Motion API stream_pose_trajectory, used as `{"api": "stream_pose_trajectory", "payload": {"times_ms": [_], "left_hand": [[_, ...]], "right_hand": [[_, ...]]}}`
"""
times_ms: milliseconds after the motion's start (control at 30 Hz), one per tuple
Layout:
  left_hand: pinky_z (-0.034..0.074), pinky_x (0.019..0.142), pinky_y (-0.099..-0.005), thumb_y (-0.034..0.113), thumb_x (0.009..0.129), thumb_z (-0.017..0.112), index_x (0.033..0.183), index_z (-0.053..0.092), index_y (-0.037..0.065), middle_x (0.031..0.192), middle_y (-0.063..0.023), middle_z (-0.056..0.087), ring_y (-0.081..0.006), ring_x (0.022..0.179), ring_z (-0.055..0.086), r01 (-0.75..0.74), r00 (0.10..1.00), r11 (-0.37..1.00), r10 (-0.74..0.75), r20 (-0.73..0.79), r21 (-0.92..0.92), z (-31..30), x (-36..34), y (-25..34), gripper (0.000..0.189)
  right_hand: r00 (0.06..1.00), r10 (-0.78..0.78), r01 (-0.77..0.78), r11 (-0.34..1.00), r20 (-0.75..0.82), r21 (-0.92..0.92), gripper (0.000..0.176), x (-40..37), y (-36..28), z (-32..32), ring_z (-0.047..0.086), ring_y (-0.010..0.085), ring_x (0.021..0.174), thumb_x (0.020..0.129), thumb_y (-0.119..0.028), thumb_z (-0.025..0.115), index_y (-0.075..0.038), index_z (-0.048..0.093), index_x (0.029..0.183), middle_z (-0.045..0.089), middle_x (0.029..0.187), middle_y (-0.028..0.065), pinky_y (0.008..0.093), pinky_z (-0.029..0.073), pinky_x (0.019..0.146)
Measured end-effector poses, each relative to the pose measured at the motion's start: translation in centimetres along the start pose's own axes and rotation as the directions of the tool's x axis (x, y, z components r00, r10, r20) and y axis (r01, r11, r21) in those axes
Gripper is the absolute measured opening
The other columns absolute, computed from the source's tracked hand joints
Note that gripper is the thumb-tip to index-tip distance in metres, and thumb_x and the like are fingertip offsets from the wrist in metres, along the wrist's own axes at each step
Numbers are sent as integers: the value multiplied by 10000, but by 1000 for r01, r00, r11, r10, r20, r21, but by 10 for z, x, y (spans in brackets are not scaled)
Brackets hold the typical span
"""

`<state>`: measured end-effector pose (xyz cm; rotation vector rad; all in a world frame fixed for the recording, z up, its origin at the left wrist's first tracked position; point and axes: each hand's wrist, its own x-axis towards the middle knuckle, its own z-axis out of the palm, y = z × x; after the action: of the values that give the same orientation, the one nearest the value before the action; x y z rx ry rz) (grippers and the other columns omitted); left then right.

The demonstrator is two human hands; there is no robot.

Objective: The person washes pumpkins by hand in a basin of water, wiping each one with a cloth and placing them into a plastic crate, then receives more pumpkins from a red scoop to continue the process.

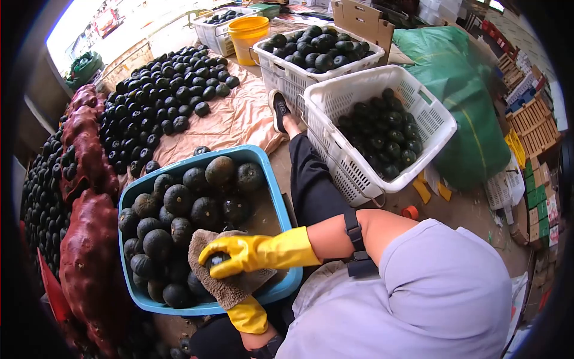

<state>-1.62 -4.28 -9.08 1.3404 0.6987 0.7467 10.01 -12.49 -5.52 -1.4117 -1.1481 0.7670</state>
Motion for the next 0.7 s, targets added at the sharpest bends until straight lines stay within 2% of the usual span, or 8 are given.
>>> {"api": "stream_pose_trajectory", "payload": {"times_ms": [67, 167, 267, 333, 433, 533, 600, 700], "left_hand": [[463, 1048, -401, 369, 947, 726, 1344, 706, 168, 1294, -51, 712, -278, 1134, 611, 87, 996, 989, -89, -13, -121, 5, 0, -2, 445], [449, 1036, -410, 393, 931, 738, 1338, 718, 201, 1300, -43, 718, -289, 1116, 599, 35, 985, 997, -23, 171, -69, 6, -3, 10, 450], [431, 1106, -458, 366, 906, 781, 1386, 651, 146, 1255, -77, 710, -287, 1188, 618, -252, 916, 890, 92, 391, 381, -10, 8, 16, 543], [400, 1133, -507, 370, 858, 813, 1379, 631, 121, 1244, -96, 691, -296, 1206, 616, -200, 956, 930, 117, 268, 310, -20, 11, -24, 606], [345, 1188, -571, 361, 841, 814, 1364, 611, 73, 1274, -136, 663, -347, 1233, 605, -386, 916, 716, 373, 148, 581, -2, 11, -26, 631], [414, 1172, -509, 385, 692, 930, 1378, 598, 62, 1330, -187, 656, -374, 1288, 612, -465, 866, 564, 450, 218, 682, -15, 2, 17, 827], [460, 1154, -461, 409, 560, 1015, 1374, 592, 62, 1355, -198, 659, -367, 1300, 628, -514, 858, 584, 367, 360, 629, -29, 0, 40, 981], [491, 1131, -414, 305, 687, 967, 1389, 589, 75, 1341, -134, 685, -336, 1268, 655, -386, 922, 612, 274, 273, 690, -37, -2, -10, 829]], "right_hand": [[969, 170, -180, 983, -178, -41, 405, 18, 15, -1, 707, 396, 1189, 977, -355, 776, -72, 744, 1265, 740, 1269, 190, 453, 566, 1002], [842, -332, 115, 880, -425, -460, 306, 13, 39, 64, 698, 411, 1160, 1025, -244, 653, -62, 731, 1258, 732, 1276, 206, 476, 540, 1027], [964, -223, 170, 934, -142, -314, 399, 6, 6, 31, 678, 388, 1231, 988, -265, 742, -59, 705, 1328, 725, 1283, 213, 487, 500, 1093], [903, 370, -199, 810, -218, 552, 366, 10, 7, 32, 697, 184, 1104, 1046, -201, 719, -81, 672, 1388, 738, 1263, 96, 335, 553, 990], [810, 113, 130, 922, -576, 365, 541, 12, 50, 56, 662, 162, 1137, 1071, -221, 723, -64, 536, 1554, 677, 1379, 111, 329, 539, 1030], [971, -237, 229, 940, -3, -251, 767, 8, 39, -3, 621, 343, 1322, 954, -236, 825, -109, 474, 1623, 628, 1471, 208, 449, 469, 1158], [963, 226, -144, 891, 146, -430, 769, -3, -6, -9, 608, 375, 1350, 919, -224, 831, -149, 499, 1608, 632, 1446, 233, 457, 449, 1177], [907, 398, -418, 822, 135, 387, 606, -4, 14, 2, 642, 255, 1261, 1009, -334, 777, -151, 547, 1539, 638, 1393, 114, 402, 526, 1090]]}}
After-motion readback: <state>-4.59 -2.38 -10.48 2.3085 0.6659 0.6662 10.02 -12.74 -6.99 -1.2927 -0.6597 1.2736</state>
